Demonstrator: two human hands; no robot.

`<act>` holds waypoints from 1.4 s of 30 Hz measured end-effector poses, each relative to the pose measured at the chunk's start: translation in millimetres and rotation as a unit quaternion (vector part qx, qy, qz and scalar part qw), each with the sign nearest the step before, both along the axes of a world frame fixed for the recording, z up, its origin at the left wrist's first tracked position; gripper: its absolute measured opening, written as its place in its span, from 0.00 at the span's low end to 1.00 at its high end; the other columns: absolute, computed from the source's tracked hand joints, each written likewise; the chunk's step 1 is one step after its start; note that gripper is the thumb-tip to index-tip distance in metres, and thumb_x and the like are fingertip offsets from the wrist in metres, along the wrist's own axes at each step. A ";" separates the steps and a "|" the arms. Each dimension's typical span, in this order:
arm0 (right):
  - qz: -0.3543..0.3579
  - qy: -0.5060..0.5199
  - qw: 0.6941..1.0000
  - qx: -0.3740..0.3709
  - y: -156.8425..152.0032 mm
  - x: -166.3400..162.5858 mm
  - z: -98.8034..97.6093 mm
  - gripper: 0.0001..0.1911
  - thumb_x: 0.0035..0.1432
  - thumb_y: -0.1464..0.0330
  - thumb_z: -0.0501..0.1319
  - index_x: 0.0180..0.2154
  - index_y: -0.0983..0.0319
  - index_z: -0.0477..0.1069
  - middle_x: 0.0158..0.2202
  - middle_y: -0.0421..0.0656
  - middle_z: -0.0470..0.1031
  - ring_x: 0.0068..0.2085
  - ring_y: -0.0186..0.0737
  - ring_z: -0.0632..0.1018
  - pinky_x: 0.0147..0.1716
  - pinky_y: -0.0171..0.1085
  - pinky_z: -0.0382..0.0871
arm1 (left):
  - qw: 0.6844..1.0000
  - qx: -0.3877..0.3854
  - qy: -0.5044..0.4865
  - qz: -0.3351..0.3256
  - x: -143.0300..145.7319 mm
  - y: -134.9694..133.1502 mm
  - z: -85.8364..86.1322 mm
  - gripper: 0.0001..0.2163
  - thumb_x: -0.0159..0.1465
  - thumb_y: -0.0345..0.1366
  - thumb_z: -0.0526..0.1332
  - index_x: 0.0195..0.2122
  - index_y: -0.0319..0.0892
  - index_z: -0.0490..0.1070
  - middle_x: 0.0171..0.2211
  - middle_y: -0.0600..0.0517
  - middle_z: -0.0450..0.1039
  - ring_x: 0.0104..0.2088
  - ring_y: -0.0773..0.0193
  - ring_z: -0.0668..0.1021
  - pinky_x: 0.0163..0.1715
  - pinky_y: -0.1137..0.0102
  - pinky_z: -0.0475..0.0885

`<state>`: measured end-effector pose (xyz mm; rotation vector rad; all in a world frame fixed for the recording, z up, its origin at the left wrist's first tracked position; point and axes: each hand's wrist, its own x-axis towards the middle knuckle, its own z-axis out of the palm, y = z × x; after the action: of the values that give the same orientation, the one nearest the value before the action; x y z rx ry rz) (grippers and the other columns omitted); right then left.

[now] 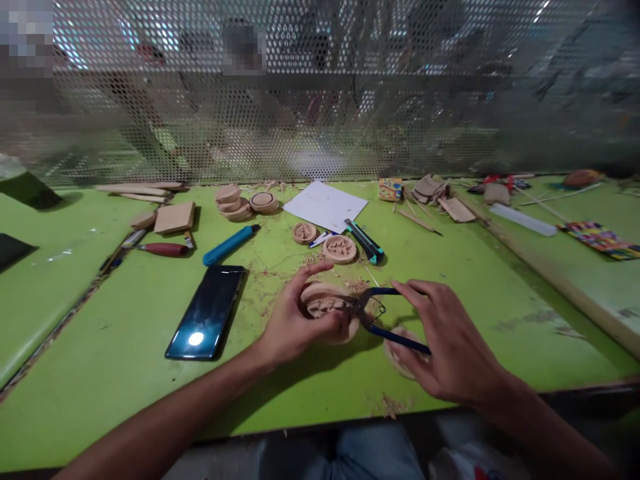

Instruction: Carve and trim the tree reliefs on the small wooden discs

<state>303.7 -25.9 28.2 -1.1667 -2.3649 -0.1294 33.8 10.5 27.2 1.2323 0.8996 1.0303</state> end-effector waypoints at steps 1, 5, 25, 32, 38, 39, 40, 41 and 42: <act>0.002 -0.005 1.000 0.008 0.7 0.5 0.7 0.35 0.68 0.59 0.58 0.69 0.70 0.54 0.57 0.61 0.63 0.57 0.62 0.67 0.54 0.61 0.67 | 1.000 0.001 0.002 0.000 -0.1 -0.3 0.4 0.36 0.54 0.28 0.71 0.64 0.43 0.63 0.38 0.53 0.81 0.38 0.63 0.83 0.42 0.71 0.77; 0.012 -0.028 0.999 0.029 2.8 2.8 4.1 0.35 0.67 0.59 0.59 0.68 0.71 0.55 0.57 0.61 0.63 0.56 0.63 0.68 0.54 0.61 0.67 | 1.000 0.005 0.009 0.002 0.5 -2.1 2.3 0.36 0.53 0.27 0.70 0.64 0.44 0.64 0.38 0.53 0.81 0.39 0.62 0.83 0.42 0.70 0.77; 0.000 -0.146 0.978 0.149 -3.9 5.3 24.2 0.37 0.65 0.59 0.61 0.67 0.72 0.56 0.52 0.65 0.67 0.50 0.68 0.71 0.46 0.61 0.69 | 0.998 0.052 0.000 0.019 4.0 -8.6 7.0 0.33 0.54 0.27 0.68 0.62 0.42 0.62 0.40 0.50 0.83 0.42 0.58 0.86 0.41 0.71 0.81; -0.013 -0.187 0.970 0.154 -8.4 -1.8 26.8 0.36 0.65 0.58 0.61 0.66 0.73 0.58 0.49 0.64 0.68 0.45 0.65 0.73 0.40 0.57 0.69 | 0.997 0.058 0.003 0.049 6.8 -11.4 4.8 0.33 0.56 0.28 0.69 0.62 0.45 0.62 0.40 0.52 0.82 0.39 0.61 0.86 0.38 0.71 0.80; -0.021 -0.186 0.969 0.160 -11.0 -6.1 23.1 0.35 0.64 0.61 0.61 0.65 0.75 0.58 0.48 0.65 0.68 0.44 0.64 0.72 0.40 0.56 0.69 | 0.995 0.069 0.007 0.073 7.1 -13.2 4.0 0.32 0.58 0.29 0.69 0.63 0.45 0.62 0.39 0.52 0.81 0.39 0.60 0.86 0.38 0.71 0.80; -0.021 -0.188 0.969 0.162 -11.2 -5.8 22.8 0.35 0.64 0.61 0.62 0.65 0.75 0.59 0.48 0.65 0.68 0.44 0.65 0.72 0.39 0.56 0.69 | 0.995 0.070 0.008 0.075 7.1 -13.5 4.2 0.32 0.58 0.30 0.70 0.63 0.45 0.62 0.39 0.52 0.81 0.39 0.60 0.86 0.38 0.71 0.80; -0.020 -0.188 0.969 0.162 -11.3 -5.4 22.5 0.35 0.64 0.61 0.63 0.65 0.75 0.59 0.48 0.66 0.68 0.43 0.65 0.72 0.39 0.56 0.68 | 0.995 0.070 0.009 0.077 7.1 -13.8 4.5 0.32 0.58 0.30 0.70 0.62 0.45 0.62 0.38 0.52 0.81 0.39 0.60 0.85 0.37 0.72 0.80; -0.018 -0.186 0.969 0.160 -11.4 -4.8 22.2 0.36 0.64 0.61 0.64 0.65 0.75 0.59 0.48 0.66 0.68 0.43 0.65 0.72 0.39 0.57 0.68 | 0.994 0.070 0.010 0.079 7.2 -14.0 4.8 0.32 0.58 0.30 0.70 0.62 0.45 0.62 0.38 0.52 0.81 0.39 0.61 0.85 0.37 0.72 0.80; -0.017 -0.180 0.971 0.154 -11.4 -4.3 21.6 0.36 0.64 0.61 0.65 0.66 0.75 0.59 0.49 0.66 0.69 0.43 0.65 0.72 0.40 0.57 0.67 | 0.994 0.071 0.011 0.081 7.3 -14.2 5.2 0.32 0.58 0.30 0.70 0.62 0.45 0.62 0.38 0.52 0.81 0.39 0.61 0.85 0.37 0.72 0.80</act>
<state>299.4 -37.4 49.8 -1.1041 -2.5078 -0.7501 41.2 -3.7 32.3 1.3067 0.9699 1.2283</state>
